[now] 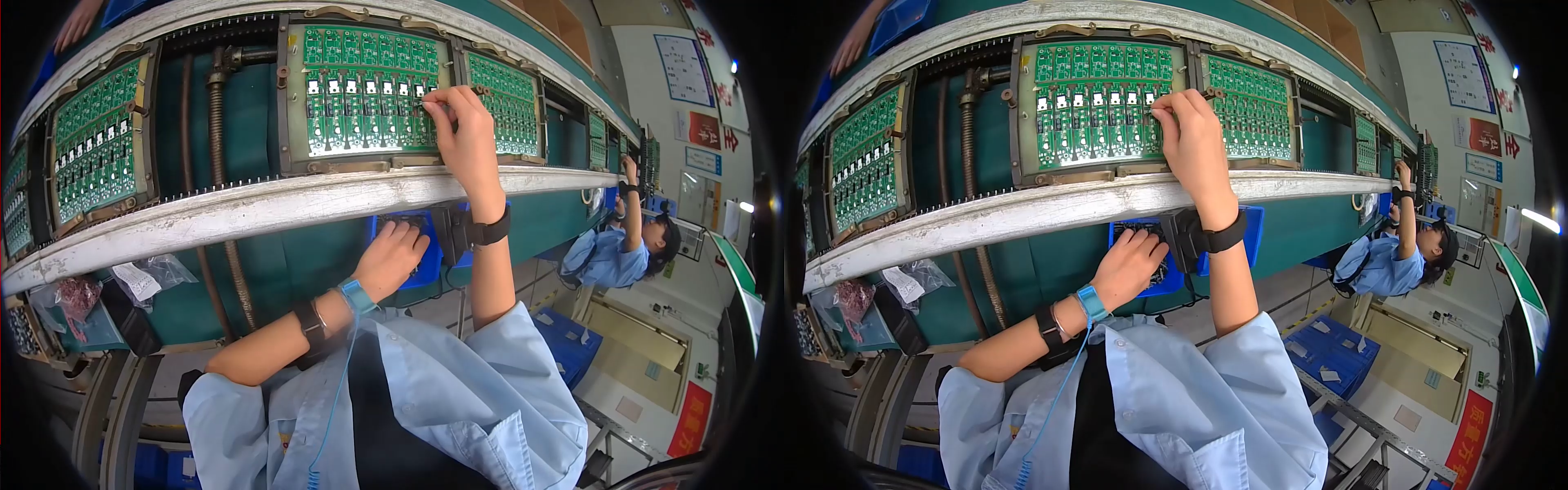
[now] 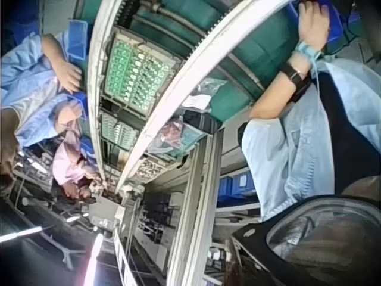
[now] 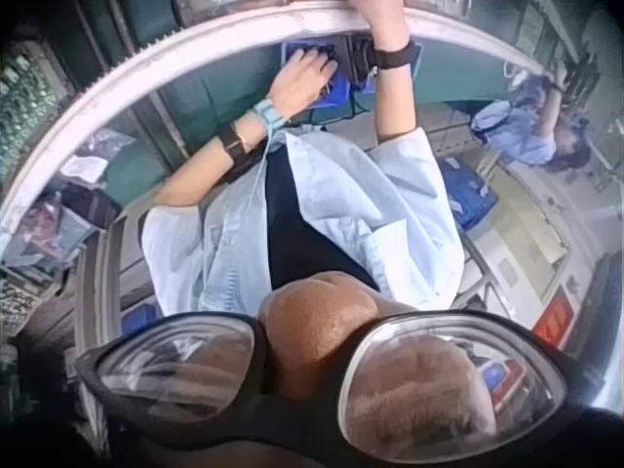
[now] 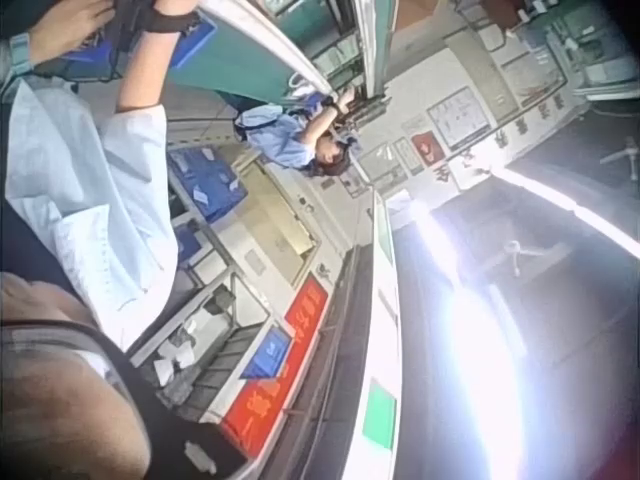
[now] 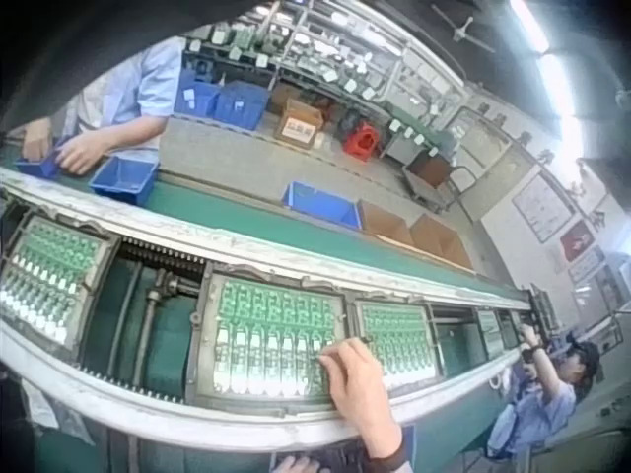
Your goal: The person picks up components from blue bins and places them onto circuit boards on a conveyor belt. They then press down on the components to secure them into the boards.
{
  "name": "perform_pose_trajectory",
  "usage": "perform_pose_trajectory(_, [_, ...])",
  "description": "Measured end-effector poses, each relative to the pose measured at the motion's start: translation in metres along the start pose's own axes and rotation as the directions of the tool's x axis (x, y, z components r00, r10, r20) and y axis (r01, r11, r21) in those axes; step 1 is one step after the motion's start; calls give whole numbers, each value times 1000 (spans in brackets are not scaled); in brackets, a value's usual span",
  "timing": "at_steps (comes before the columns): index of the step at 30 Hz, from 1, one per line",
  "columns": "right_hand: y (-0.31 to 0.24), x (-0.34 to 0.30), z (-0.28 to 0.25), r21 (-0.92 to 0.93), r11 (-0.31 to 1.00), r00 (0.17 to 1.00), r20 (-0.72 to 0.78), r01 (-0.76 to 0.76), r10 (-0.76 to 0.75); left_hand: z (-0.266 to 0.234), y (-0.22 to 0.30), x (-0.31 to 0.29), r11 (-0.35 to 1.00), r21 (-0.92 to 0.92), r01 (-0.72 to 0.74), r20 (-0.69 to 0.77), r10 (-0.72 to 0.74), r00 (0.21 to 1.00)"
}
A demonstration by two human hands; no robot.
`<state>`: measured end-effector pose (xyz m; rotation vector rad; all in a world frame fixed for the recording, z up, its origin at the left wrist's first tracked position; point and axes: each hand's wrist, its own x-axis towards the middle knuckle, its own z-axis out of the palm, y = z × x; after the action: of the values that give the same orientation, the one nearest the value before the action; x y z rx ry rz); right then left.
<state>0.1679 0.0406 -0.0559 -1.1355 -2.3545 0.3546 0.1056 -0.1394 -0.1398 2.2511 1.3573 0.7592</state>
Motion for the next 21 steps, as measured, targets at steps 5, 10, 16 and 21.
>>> perform_pose_trajectory(5, [1, -3, 3, -16, 1000, 1000, -7, -21, 20, -2, 3, 4, 1000, 10, -2, 53, 2, 999])
perform_pose_trajectory(10, [7, -2, 6, 81, 996, 1000, 0, -27, 27, -4, 5, 8, 1000, -10, 3, 86, -2, 996])
perform_pose_trajectory(16, [10, -5, 10, 105, 993, 999, 12, -45, 44, 1, 7, 8, 1000, 5, 4, 79, -4, 997])
perform_pose_trajectory(21, [10, -5, 9, 82, 995, 998, 11, -63, 62, 5, 7, 9, 1000, 30, -10, 56, 8, 998])
